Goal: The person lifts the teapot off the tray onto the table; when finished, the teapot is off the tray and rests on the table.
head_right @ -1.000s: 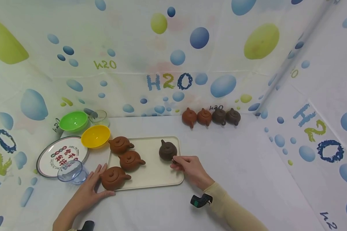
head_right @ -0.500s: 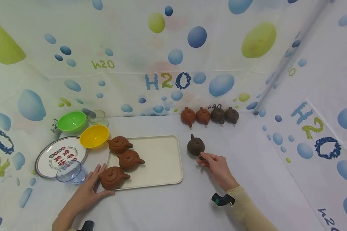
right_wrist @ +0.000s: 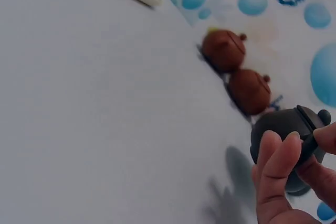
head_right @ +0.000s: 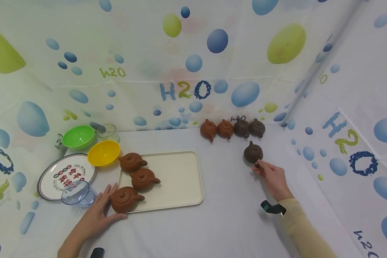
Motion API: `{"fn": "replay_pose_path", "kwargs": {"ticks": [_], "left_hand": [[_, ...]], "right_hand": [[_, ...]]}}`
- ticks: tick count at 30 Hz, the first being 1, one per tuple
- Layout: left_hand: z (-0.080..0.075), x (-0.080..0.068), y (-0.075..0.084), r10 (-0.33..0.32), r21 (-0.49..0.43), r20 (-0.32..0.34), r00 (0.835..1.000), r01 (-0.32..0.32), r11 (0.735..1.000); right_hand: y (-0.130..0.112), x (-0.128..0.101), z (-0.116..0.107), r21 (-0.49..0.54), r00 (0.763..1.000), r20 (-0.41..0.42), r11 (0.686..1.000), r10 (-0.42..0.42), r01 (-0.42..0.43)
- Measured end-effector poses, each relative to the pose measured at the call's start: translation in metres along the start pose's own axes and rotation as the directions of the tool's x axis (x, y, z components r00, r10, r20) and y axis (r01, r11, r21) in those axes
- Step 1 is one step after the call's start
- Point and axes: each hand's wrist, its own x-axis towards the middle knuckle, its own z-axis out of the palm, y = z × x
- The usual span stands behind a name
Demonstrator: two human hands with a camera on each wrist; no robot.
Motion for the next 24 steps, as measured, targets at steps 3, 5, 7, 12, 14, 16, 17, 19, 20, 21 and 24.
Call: {"fn": "replay_pose_path", "kwargs": {"ticks": [3, 5, 7, 12, 14, 16, 17, 19, 20, 21, 24], "left_hand": [[0.000, -0.002, 0.000, -0.004, 0.004, -0.004, 1.000, 0.004, 1.000], [0.000, -0.003, 0.000, 0.001, 0.010, -0.012, 1.000, -0.001, 1.000], [0.000, -0.004, 0.000, 0.005, 0.011, -0.017, 1.000, -0.005, 1.000], [0.002, -0.005, -0.001, 0.010, 0.000, -0.023, 1.000, -0.010, 1.000], [0.002, -0.004, -0.001, 0.013, 0.000, -0.023, 1.000, -0.013, 1.000], [0.003, -0.004, -0.001, 0.014, 0.003, -0.023, 1.000, -0.014, 1.000], [0.003, -0.004, -0.001, 0.014, 0.005, -0.022, 1.000, -0.014, 1.000], [0.003, -0.003, -0.001, 0.008, 0.008, -0.018, 1.000, -0.008, 1.000], [0.003, -0.003, -0.001, 0.005, 0.008, -0.017, 1.000, -0.005, 1.000], [0.002, -0.003, 0.000, 0.002, 0.007, -0.017, 1.000, -0.002, 1.000], [0.002, -0.002, -0.001, 0.000, 0.007, -0.017, 1.000, 0.000, 1.000]], "right_hand": [[-0.006, 0.011, -0.011, 0.007, 0.999, 0.003, 0.999, 0.032, -0.032], [-0.010, 0.019, -0.016, 0.017, 0.999, 0.003, 0.999, 0.045, -0.045], [-0.012, 0.028, -0.020, 0.030, 0.999, -0.003, 0.998, 0.048, -0.048], [-0.018, 0.050, -0.024, -0.013, 0.998, -0.007, 0.998, 0.057, -0.057], [-0.019, 0.056, -0.024, -0.022, 0.998, -0.004, 0.998, 0.063, -0.063], [-0.021, 0.061, -0.025, -0.007, 0.998, 0.002, 0.998, 0.067, -0.067], [-0.023, 0.063, -0.025, 0.002, 0.998, 0.005, 0.998, 0.070, -0.070], [-0.025, 0.066, -0.024, 0.025, 0.997, 0.009, 0.997, 0.072, -0.072], [-0.026, 0.066, -0.023, 0.034, 0.997, 0.012, 0.997, 0.073, -0.073], [-0.027, 0.067, -0.023, 0.045, 0.997, 0.015, 0.996, 0.075, -0.076], [-0.030, 0.068, -0.022, 0.070, 0.997, 0.023, 0.994, 0.078, -0.080]]}}
